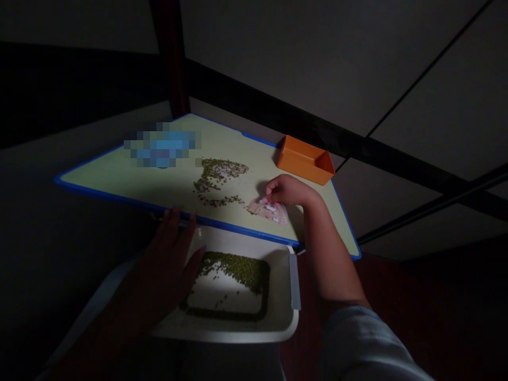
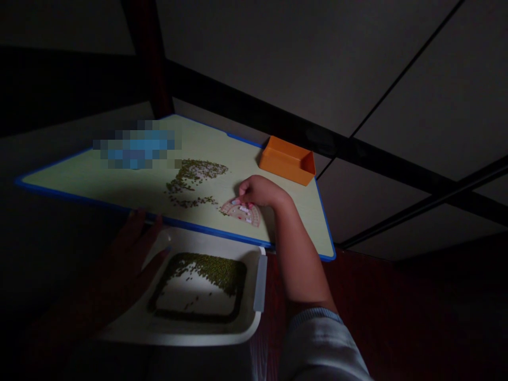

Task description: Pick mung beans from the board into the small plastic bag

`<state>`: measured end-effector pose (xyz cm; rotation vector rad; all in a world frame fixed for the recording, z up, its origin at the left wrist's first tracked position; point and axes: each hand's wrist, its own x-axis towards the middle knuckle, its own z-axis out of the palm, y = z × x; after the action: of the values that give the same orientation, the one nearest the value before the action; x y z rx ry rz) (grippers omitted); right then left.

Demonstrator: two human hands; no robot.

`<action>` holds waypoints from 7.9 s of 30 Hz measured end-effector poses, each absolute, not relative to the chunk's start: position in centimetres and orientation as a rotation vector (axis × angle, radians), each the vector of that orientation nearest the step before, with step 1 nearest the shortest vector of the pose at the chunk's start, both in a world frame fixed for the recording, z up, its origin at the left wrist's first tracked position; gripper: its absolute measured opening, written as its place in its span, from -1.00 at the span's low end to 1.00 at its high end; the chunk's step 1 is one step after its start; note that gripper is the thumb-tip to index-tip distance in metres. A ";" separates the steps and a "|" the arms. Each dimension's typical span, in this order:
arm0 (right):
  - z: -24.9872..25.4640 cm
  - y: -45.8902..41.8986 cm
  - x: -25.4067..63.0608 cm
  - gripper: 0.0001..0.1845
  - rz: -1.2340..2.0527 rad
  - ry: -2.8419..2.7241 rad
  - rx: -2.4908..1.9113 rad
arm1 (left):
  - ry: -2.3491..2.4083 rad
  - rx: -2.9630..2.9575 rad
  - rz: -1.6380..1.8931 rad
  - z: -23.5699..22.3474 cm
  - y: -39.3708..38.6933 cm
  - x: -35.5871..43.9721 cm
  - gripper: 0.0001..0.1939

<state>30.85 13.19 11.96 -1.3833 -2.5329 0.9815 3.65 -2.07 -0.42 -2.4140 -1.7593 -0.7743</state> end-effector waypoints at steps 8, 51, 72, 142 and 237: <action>11.7 13.2 30.6 -0.85 1.051 -2.541 -1.323 | -1.828 -2.398 -0.787 -0.5 -2.2 3.7 -0.33; 11.2 13.8 31.1 -0.83 1.143 -2.414 -1.286 | -1.852 -2.348 -0.885 -2.2 -2.0 3.5 -0.25; 10.6 14.0 30.8 -0.85 1.106 -2.393 -1.300 | -1.855 -2.350 -0.854 -2.3 -2.0 3.4 -0.19; 10.3 13.9 30.3 -0.79 1.330 -2.370 -1.138 | -1.859 -2.338 -0.839 -2.5 -2.0 3.2 -0.11; 10.1 13.1 28.8 -0.83 1.051 -2.461 -1.164 | -1.919 -2.354 -0.870 -2.2 -1.9 3.3 -0.17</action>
<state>28.81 13.14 10.11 -1.1641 -2.4607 1.0515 3.31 -1.88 -2.20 -2.3545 -1.9192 -0.8704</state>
